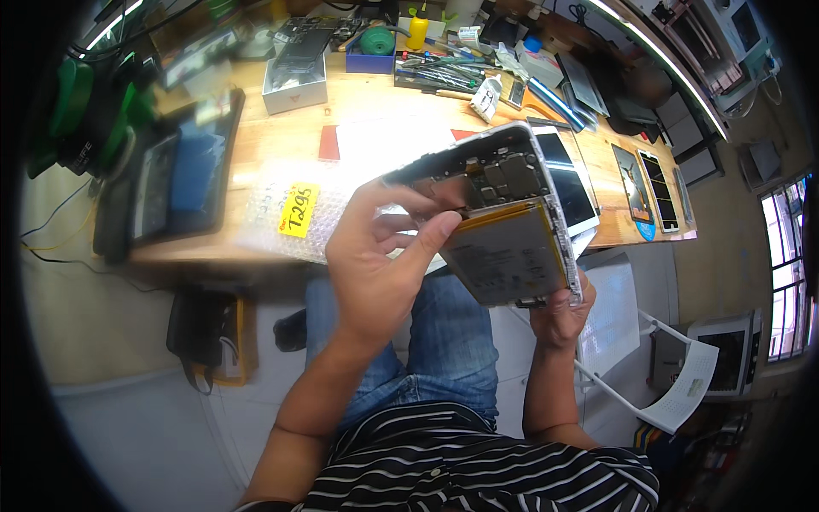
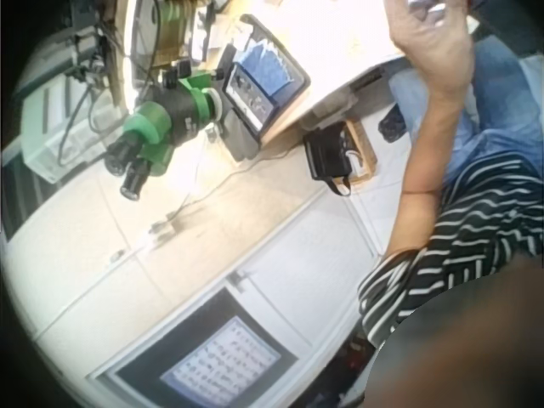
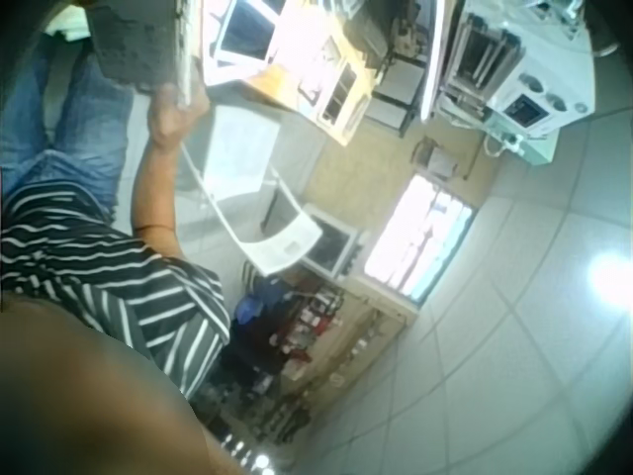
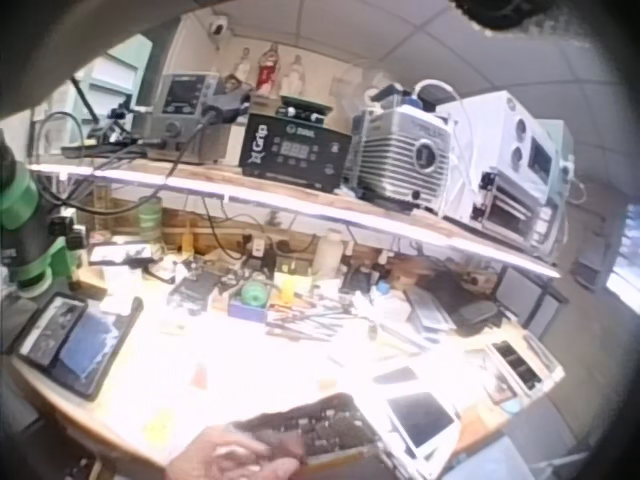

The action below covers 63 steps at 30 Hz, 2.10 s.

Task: The person assembles a Samsung Galaxy Tab A by connecting internal ribbon cables, inserting the battery, and attaching the screen assembly. They repeatedly open and close the device to check fit and alignment, then power it on to confirm the display functions.

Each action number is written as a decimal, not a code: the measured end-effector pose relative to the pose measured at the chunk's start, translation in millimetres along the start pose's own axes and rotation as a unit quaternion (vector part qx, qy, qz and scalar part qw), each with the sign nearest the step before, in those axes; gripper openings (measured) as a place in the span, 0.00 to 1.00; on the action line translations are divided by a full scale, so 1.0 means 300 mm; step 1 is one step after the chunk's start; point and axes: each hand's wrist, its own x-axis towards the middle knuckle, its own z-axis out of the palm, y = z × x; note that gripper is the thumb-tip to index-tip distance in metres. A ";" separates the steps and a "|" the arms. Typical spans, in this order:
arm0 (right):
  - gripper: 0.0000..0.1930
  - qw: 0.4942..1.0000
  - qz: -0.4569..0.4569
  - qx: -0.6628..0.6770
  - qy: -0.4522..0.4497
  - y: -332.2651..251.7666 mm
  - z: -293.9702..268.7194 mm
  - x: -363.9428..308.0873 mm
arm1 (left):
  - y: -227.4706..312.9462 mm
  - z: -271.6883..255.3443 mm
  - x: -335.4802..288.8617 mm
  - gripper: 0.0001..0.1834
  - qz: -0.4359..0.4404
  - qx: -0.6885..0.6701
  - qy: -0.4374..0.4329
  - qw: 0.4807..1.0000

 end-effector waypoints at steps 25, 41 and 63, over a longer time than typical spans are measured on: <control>0.26 0.971 0.240 0.016 -0.017 0.035 0.198 -0.027 | -0.152 0.023 -0.068 0.70 -0.177 -0.427 -0.164 0.872; 0.19 0.845 -0.206 -0.423 -0.255 -0.156 0.358 0.209 | -0.113 -0.007 -0.123 0.71 -0.202 -0.368 -0.188 0.888; 0.18 0.865 -0.214 -0.393 -0.228 -0.130 0.318 0.214 | -0.106 -0.007 -0.128 0.71 -0.252 -0.331 -0.202 0.887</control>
